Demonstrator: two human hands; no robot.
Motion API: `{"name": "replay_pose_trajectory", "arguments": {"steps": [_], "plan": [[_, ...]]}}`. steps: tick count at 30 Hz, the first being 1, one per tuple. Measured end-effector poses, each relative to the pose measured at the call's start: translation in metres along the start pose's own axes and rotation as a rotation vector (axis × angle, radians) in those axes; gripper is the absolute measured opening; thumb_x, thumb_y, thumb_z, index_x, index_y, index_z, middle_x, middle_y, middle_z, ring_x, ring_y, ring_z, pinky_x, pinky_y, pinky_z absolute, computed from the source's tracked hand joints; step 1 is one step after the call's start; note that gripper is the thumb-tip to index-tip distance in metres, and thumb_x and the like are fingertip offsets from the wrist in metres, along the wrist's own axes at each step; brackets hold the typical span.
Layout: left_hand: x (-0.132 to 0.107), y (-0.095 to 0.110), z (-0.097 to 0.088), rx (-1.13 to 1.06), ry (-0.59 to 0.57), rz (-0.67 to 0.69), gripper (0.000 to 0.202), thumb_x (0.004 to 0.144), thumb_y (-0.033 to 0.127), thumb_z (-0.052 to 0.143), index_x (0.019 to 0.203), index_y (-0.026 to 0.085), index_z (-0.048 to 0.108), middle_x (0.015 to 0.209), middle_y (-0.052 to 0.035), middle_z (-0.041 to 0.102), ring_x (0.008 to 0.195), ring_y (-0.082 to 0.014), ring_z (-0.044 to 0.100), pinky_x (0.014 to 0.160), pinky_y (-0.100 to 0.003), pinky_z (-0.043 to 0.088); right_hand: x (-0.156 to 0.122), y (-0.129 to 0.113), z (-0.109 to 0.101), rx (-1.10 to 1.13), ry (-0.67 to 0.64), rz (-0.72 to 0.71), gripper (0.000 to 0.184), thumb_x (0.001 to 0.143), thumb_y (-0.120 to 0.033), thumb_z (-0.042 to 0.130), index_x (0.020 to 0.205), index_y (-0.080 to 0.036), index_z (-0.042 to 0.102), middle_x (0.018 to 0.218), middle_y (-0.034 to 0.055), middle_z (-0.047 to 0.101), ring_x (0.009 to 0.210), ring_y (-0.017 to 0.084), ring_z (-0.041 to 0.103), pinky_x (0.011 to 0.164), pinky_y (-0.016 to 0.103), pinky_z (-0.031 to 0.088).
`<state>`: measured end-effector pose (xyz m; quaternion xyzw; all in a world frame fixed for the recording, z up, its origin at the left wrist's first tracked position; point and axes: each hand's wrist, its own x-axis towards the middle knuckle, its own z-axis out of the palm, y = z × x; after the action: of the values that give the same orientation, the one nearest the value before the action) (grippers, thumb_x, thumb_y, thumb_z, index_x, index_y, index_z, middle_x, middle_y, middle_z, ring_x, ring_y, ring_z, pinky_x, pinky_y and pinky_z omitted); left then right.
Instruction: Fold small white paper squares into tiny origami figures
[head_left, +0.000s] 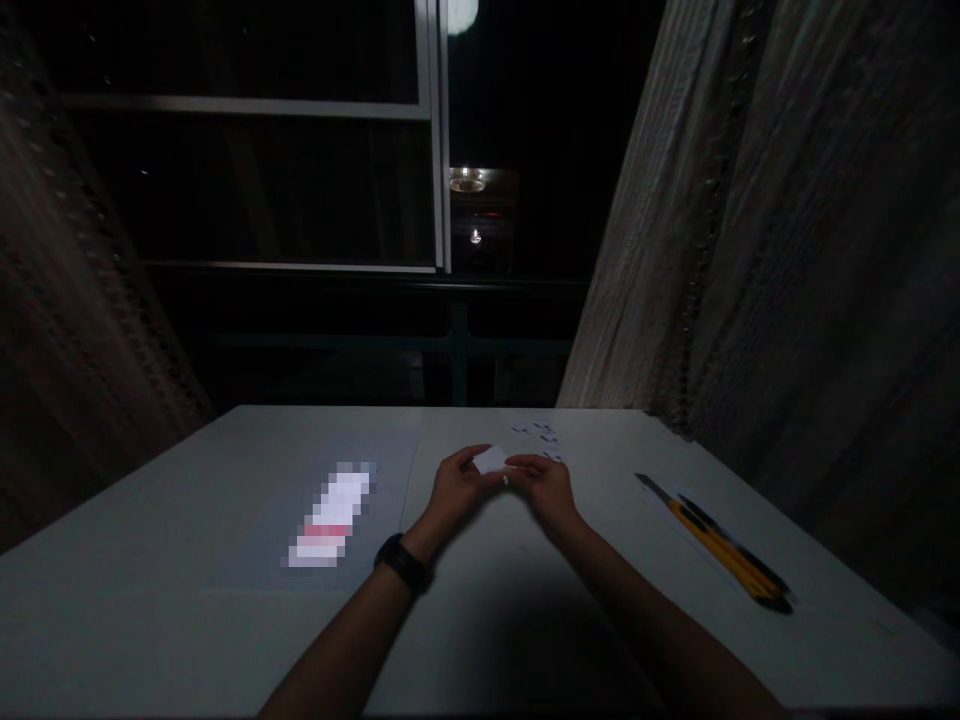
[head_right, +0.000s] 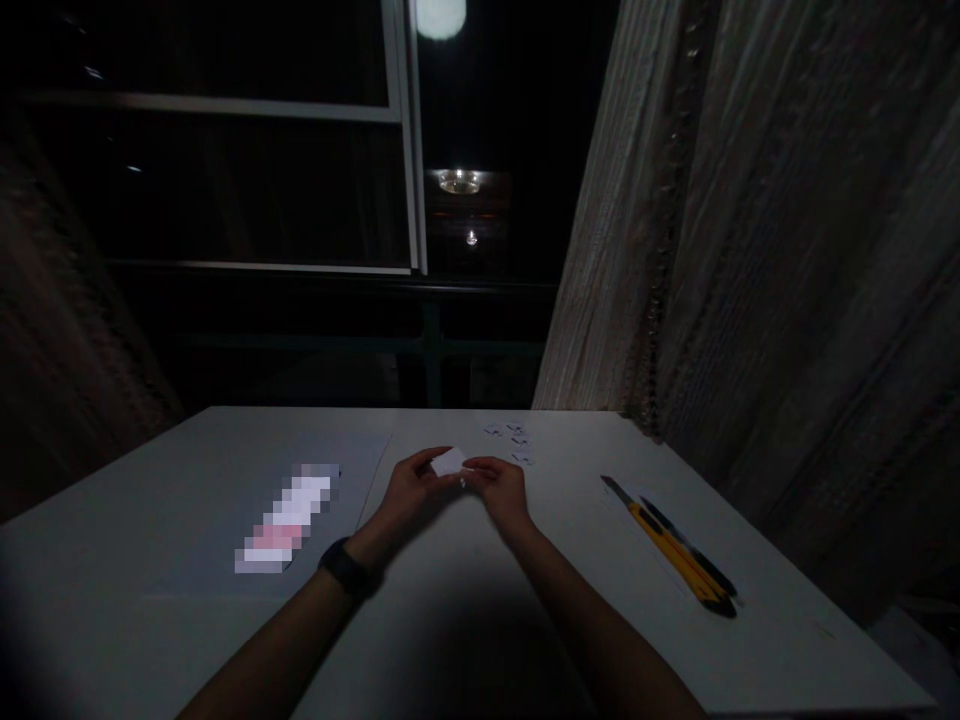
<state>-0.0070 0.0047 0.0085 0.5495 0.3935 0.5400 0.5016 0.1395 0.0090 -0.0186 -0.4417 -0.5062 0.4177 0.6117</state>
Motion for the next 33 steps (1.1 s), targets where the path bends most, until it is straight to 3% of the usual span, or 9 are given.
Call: {"name": "replay_pose_trajectory", "arguments": {"steps": [5,12,16,21,33], "plan": [[0.0019,-0.0058,-0.0005,-0.022,0.018,-0.030,0.059,0.050,0.026,0.077,0.104,0.009,0.060,0.047,0.0069,0.046,0.041,-0.0046,0.040,0.041,-0.017,0.031,-0.0008,0.0008,0.0005,-0.013,0.012,-0.005,0.021,0.053,-0.027,0.074,0.070,-0.016,0.068,0.063,0.0043,0.068,0.060,0.018,0.062,0.057,0.027,0.047],[-0.0014,-0.0039,-0.0025,-0.232,-0.044,-0.142,0.079,0.050,0.017,0.078,0.121,0.012,0.045,0.071,-0.0042,0.064,0.060,-0.0124,0.059,0.059,-0.023,0.045,-0.0041,-0.0020,0.0026,-0.008,0.039,-0.039,0.021,0.052,-0.027,0.075,0.066,-0.016,0.064,0.057,0.0022,0.065,0.056,0.017,0.060,0.054,0.026,0.045],[-0.0013,-0.0053,-0.0053,-0.268,-0.025,-0.180,0.069,0.047,0.018,0.079,0.110,0.009,0.052,0.062,-0.0005,0.060,0.056,-0.0112,0.057,0.059,-0.024,0.045,-0.0038,-0.0011,0.0024,0.008,0.055,-0.033,0.022,0.051,-0.027,0.075,0.065,-0.016,0.063,0.057,0.0015,0.064,0.054,0.015,0.058,0.053,0.025,0.044],[0.0023,-0.0064,-0.0034,-0.173,0.064,-0.134,0.058,0.044,0.016,0.079,0.098,0.008,0.058,0.051,0.0054,0.051,0.046,-0.0068,0.049,0.049,-0.020,0.041,-0.0017,0.0006,0.0019,-0.008,0.056,-0.033,0.024,0.050,-0.030,0.075,0.065,-0.016,0.062,0.056,0.0015,0.063,0.053,0.015,0.057,0.051,0.025,0.043],[0.0021,-0.0031,-0.0003,-0.099,0.118,-0.113,0.048,0.045,0.017,0.077,0.089,0.006,0.060,0.049,0.0061,0.047,0.045,-0.0066,0.046,0.043,-0.019,0.036,0.0003,0.0017,0.0018,0.032,-0.014,-0.002,0.031,0.049,-0.031,0.076,0.071,-0.017,0.059,0.059,0.0002,0.063,0.055,0.014,0.058,0.053,0.025,0.042]]}}
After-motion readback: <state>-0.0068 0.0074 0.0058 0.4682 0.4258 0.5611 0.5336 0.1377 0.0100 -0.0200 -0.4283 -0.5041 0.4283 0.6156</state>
